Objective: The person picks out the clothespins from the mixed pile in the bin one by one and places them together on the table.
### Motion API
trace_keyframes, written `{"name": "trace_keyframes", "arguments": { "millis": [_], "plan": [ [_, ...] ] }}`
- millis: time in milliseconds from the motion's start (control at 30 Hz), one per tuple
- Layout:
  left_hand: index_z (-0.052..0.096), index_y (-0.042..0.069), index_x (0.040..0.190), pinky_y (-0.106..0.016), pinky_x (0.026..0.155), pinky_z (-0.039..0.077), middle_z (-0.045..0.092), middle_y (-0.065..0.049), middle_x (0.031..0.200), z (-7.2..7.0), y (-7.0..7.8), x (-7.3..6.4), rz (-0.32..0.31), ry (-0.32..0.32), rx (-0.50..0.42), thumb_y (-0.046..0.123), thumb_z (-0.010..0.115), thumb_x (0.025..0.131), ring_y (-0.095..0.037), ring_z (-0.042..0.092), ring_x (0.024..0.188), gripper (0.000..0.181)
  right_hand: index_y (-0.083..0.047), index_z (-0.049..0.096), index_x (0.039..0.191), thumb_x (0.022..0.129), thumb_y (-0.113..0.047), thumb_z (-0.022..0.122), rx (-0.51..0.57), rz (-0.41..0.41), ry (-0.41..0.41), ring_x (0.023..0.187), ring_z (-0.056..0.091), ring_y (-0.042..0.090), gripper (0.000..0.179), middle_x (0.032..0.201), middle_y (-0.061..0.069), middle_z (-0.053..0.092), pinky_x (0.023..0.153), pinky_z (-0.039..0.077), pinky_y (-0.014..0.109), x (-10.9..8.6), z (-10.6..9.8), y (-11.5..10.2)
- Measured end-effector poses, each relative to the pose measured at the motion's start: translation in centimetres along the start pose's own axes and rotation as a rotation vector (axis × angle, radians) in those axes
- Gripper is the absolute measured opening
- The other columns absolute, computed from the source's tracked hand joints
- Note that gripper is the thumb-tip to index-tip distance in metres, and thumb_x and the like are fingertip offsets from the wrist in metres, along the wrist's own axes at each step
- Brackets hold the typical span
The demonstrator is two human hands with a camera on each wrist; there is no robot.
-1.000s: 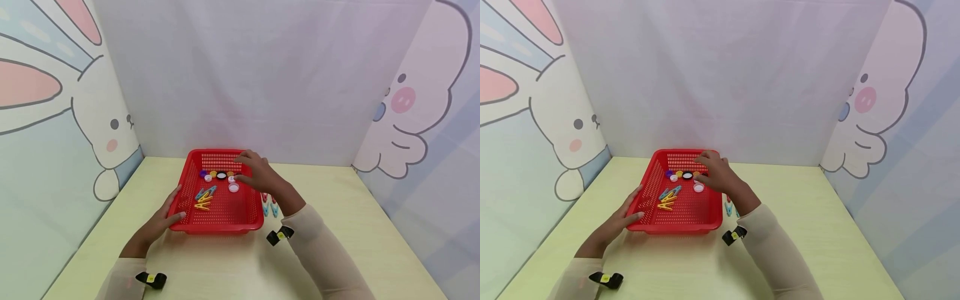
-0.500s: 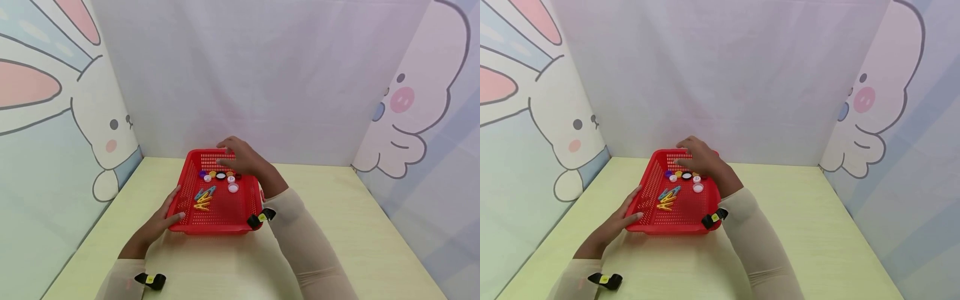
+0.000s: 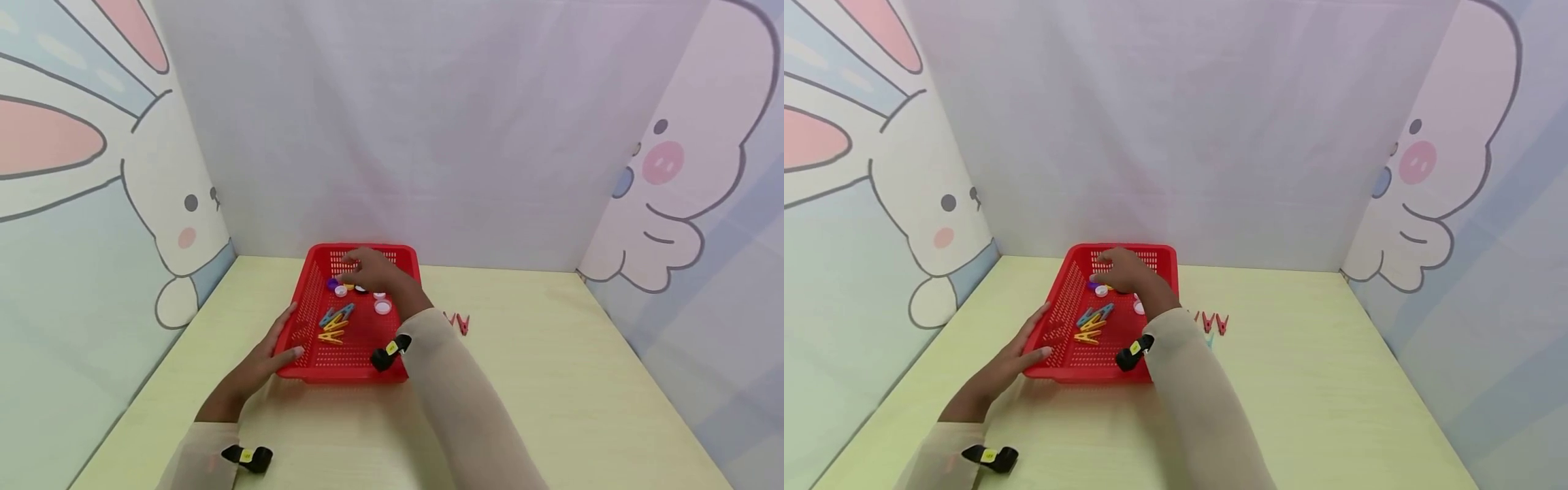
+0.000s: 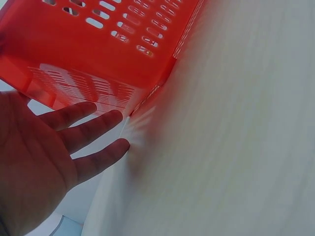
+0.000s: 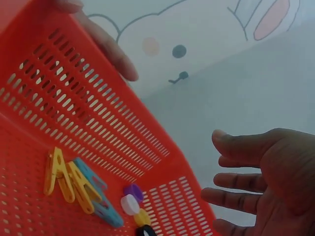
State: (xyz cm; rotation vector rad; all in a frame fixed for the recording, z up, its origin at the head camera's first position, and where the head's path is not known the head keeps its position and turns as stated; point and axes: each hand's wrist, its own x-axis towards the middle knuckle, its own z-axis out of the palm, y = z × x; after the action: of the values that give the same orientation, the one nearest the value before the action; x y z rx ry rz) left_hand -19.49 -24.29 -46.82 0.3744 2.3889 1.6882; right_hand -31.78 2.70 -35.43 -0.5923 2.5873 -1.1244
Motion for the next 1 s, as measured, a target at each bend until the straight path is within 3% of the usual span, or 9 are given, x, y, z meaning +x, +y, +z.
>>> {"name": "trace_keyframes", "arguments": {
  "millis": [233, 433, 800, 1000],
  "plan": [
    [-0.001, 0.028, 0.177, -0.038, 0.091, 0.069, 0.029, -0.029, 0.170, 0.2, 0.0, 0.2, 0.015, -0.008, 0.000, 0.019, 0.074, 0.099, -0.051, 0.052, 0.141, 0.108, -0.018, 0.065, 0.148, 0.099, -0.029, 0.082, 0.062, 0.091, -0.005, 0.127, 0.064, 0.029, 0.053, 0.144, 0.006, 0.067, 0.106, 0.063, 0.053, 0.6, 1.0, 2.2],
    [-0.002, 0.028, 0.177, -0.038, 0.092, 0.068, 0.029, -0.029, 0.170, 0.3, 0.1, 0.5, 0.018, -0.012, 0.007, 0.020, 0.074, 0.099, -0.049, 0.054, 0.140, 0.109, -0.018, 0.073, 0.140, 0.102, -0.022, 0.077, 0.002, 0.041, -0.124, 0.132, 0.059, 0.029, 0.039, 0.145, 0.006, 0.067, 0.110, 0.060, 0.052, 1.2, 1.8, 3.3],
    [-0.002, 0.032, 0.177, -0.039, 0.093, 0.068, 0.028, -0.027, 0.171, 0.3, -0.2, 0.4, -0.005, -0.005, 0.011, 0.023, 0.075, 0.099, -0.051, 0.051, 0.143, 0.109, -0.026, 0.074, 0.142, 0.090, -0.006, 0.082, 0.033, 0.193, -0.336, 0.136, 0.051, 0.029, 0.057, 0.153, 0.006, 0.060, 0.110, 0.060, 0.054, 1.5, 2.2, 4.1],
    [-0.002, 0.031, 0.177, -0.038, 0.092, 0.068, 0.030, -0.027, 0.170, 0.1, -0.1, 0.1, 0.007, 0.006, 0.006, 0.020, 0.075, 0.099, -0.050, 0.052, 0.142, 0.110, -0.034, 0.076, 0.138, 0.080, -0.005, 0.093, 0.054, 0.233, -0.394, 0.138, 0.049, 0.029, 0.067, 0.152, 0.006, 0.061, 0.104, 0.063, 0.051, 1.6, 2.0, 3.9]
  ]
}}
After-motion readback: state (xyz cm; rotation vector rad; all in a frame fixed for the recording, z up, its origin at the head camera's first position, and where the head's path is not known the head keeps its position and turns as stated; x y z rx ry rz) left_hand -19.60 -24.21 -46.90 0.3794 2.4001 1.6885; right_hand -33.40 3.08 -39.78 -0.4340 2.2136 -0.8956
